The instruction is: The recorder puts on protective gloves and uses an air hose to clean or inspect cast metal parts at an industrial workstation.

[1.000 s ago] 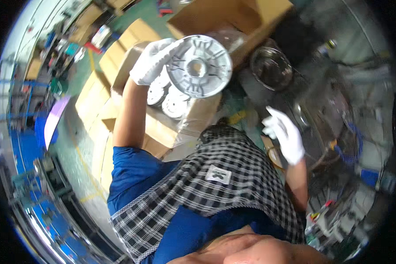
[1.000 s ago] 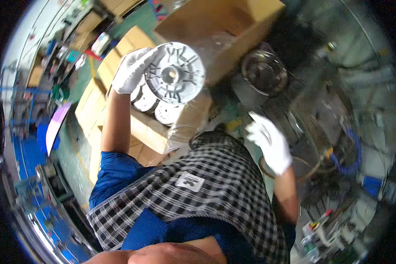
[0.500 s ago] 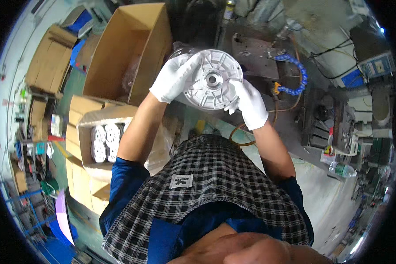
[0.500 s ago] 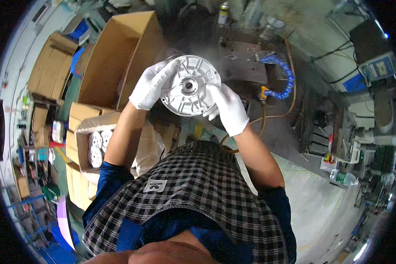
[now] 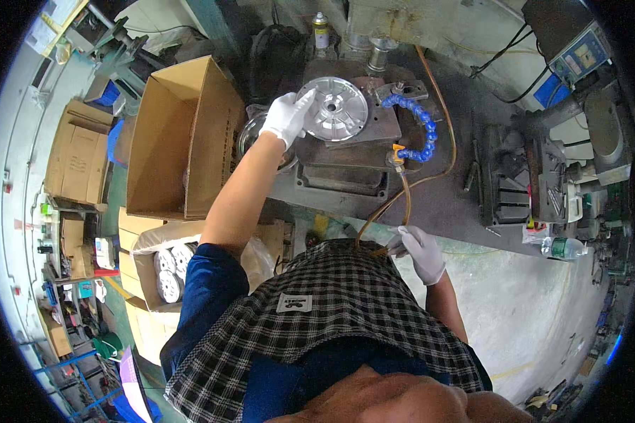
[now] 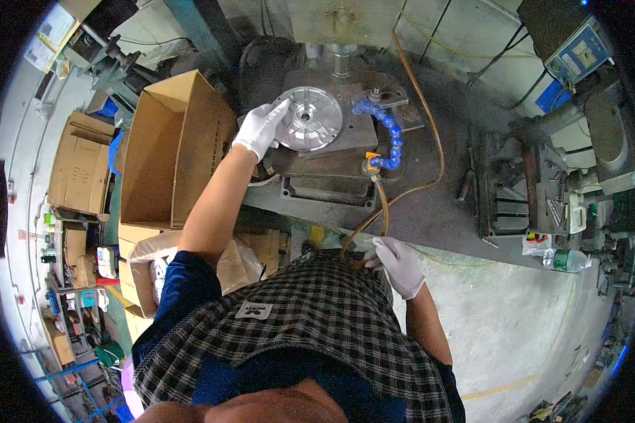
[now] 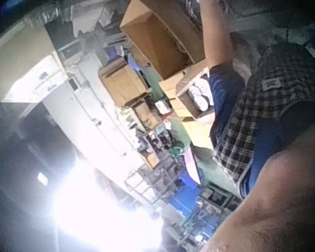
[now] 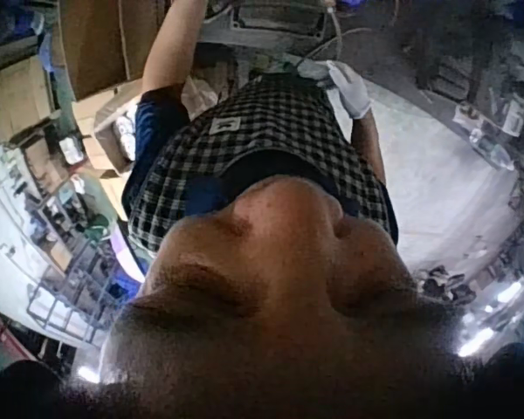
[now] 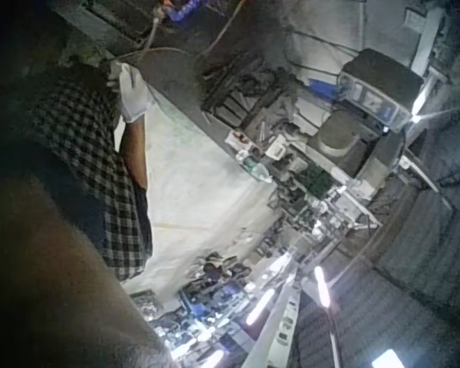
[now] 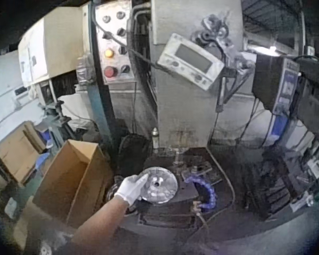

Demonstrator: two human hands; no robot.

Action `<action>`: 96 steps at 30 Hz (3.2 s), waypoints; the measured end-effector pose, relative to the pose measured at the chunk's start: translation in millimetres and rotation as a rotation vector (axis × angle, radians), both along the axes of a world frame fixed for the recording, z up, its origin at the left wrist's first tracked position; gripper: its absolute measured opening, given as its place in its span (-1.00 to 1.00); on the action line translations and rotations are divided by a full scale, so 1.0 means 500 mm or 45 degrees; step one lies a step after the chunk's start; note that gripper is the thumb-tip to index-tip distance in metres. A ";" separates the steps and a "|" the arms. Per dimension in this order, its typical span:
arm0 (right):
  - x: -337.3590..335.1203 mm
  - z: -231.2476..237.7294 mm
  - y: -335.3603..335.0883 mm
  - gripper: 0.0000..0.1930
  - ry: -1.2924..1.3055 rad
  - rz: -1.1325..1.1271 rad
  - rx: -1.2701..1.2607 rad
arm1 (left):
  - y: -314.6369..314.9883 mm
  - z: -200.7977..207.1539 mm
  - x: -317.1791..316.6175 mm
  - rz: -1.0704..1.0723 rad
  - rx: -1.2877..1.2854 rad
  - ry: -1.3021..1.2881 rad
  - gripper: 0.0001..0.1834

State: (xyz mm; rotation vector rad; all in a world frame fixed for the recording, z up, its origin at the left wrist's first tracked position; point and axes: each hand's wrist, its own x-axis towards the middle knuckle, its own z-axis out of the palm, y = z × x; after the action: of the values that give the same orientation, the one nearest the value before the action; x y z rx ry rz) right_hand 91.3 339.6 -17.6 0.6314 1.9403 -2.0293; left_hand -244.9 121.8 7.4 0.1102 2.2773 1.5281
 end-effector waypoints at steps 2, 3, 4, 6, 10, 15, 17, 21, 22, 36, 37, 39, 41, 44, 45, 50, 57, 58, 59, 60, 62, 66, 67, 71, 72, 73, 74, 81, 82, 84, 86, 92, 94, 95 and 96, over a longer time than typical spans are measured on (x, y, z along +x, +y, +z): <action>-0.003 -0.005 0.017 -0.60 -0.046 -0.004 0.065 | 0.009 0.000 0.006 0.015 0.004 0.015 -0.44; -0.006 -0.005 0.024 -0.60 -0.010 0.015 0.053 | 0.014 0.001 0.008 0.025 0.010 0.024 -0.44; -0.009 -0.008 0.033 -0.59 -0.004 0.026 0.070 | 0.023 -0.002 0.009 0.054 0.015 0.034 -0.44; -0.011 -0.005 0.041 -0.59 0.037 0.090 0.174 | 0.035 -0.001 0.006 0.106 0.017 0.041 -0.44; -0.006 0.005 0.052 -0.61 0.129 0.229 0.418 | 0.040 0.003 -0.013 -0.094 -0.335 0.101 -0.43; 0.002 0.018 0.062 -0.63 0.138 0.146 0.359 | 0.019 -0.036 -0.043 -0.312 -0.509 0.186 -0.22; 0.007 0.028 0.066 -0.64 0.116 0.092 0.345 | 0.012 -0.066 -0.062 -0.321 -0.488 0.172 -0.20; 0.014 0.050 0.068 -0.66 0.194 0.062 0.481 | -0.004 -0.109 -0.111 -0.651 -0.922 0.821 -0.60; 0.014 0.055 0.067 -0.66 0.184 0.042 0.465 | -0.001 -0.113 -0.118 -0.668 -0.943 0.793 -0.59; 0.016 0.077 0.004 -0.67 0.181 -0.022 0.618 | 0.027 0.006 -0.063 -0.372 -0.691 0.371 -0.25; 0.016 0.083 -0.002 -0.67 0.179 -0.008 0.663 | 0.025 0.005 -0.065 -0.371 -0.670 0.377 -0.24; 0.016 0.093 -0.010 -0.66 0.179 0.022 0.732 | 0.022 -0.003 -0.069 -0.372 -0.663 0.389 -0.23; 0.015 0.097 -0.017 -0.66 0.216 0.016 0.781 | 0.019 -0.010 -0.073 -0.348 -0.644 0.374 -0.23; 0.022 0.095 -0.028 -0.65 0.197 -0.040 0.711 | 0.022 -0.006 -0.075 -0.351 -0.648 0.394 -0.20; 0.026 0.094 -0.031 -0.65 0.182 -0.043 0.672 | 0.024 -0.001 -0.071 -0.358 -0.668 0.380 -0.19; 0.031 0.112 -0.035 -0.60 0.145 0.007 0.650 | -0.007 0.051 -0.012 -0.003 -0.750 0.567 -0.13; -0.049 0.146 -0.058 -0.05 0.567 -0.475 -1.107 | -0.127 0.059 0.178 0.075 0.633 0.367 -0.24; -0.060 0.150 -0.065 -0.03 0.598 -0.472 -1.156 | -0.132 0.056 0.195 0.087 0.722 0.320 -0.18; -0.071 0.156 -0.070 -0.02 0.562 -0.489 -1.123 | -0.133 0.052 0.214 0.077 0.730 0.333 -0.06; -0.081 0.160 -0.075 -0.01 0.596 -0.438 -1.204 | -0.137 0.050 0.228 0.075 0.769 0.274 -0.07; -0.092 0.164 -0.085 0.01 0.540 -0.464 -1.148 | -0.138 0.047 0.253 0.050 0.761 0.230 -0.05; -0.096 0.135 -0.089 -0.08 0.520 -0.387 -1.236 | -0.139 0.043 0.295 -0.049 0.655 0.370 -0.15; -0.105 0.120 -0.086 -0.29 0.770 -0.039 -1.080 | -0.139 0.041 0.305 -0.092 0.631 0.420 -0.23; -0.065 0.090 -0.065 -0.65 0.652 -0.373 -0.098 | -0.142 0.028 0.347 -0.179 0.563 0.511 -0.44; -0.058 0.089 -0.058 -0.65 0.669 -0.461 0.014 | -0.143 0.023 0.354 -0.199 0.585 0.449 -0.54; -0.051 0.093 -0.050 -0.64 0.683 -0.551 0.126 | -0.143 0.017 0.360 -0.205 0.546 0.381 -0.58; -0.048 0.103 -0.038 -0.60 0.747 -0.500 0.175 | -0.143 0.012 0.365 -0.215 0.504 0.327 -0.62; -0.063 0.167 0.012 -0.49 0.706 -0.552 0.647 | -0.123 -0.027 0.381 -0.340 0.333 0.210 -0.73; -0.069 0.171 0.016 -0.48 0.730 -0.554 0.682 | -0.119 -0.030 0.385 -0.367 0.259 0.290 -0.73; -0.085 0.177 0.025 -0.55 0.740 -0.572 0.657 | -0.113 -0.032 0.391 -0.424 0.179 0.432 -0.72; -0.105 0.186 0.039 -0.64 0.755 -0.573 0.606 | -0.107 -0.032 0.399 -0.399 0.189 0.351 -0.72; -0.178 0.216 0.092 -0.69 0.807 -0.266 0.872 | -0.067 -0.034 0.421 -0.331 0.077 0.438 -0.71; -0.197 0.208 0.100 -0.71 0.762 -0.325 0.866 | -0.044 -0.035 0.424 -0.292 0.042 0.518 -0.70; -0.207 0.203 0.107 -0.72 0.853 -0.304 0.846 | -0.032 -0.033 0.424 -0.262 0.051 0.511 -0.71; -0.213 0.197 0.115 -0.73 0.666 -0.326 0.781 | -0.021 -0.031 0.424 -0.241 0.050 0.490 -0.71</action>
State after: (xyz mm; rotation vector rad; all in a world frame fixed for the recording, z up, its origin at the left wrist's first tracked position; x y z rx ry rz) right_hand -15.4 397.1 80.8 0.5172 2.9831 -1.8475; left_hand -33.0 111.3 -8.1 0.6638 2.4352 1.5568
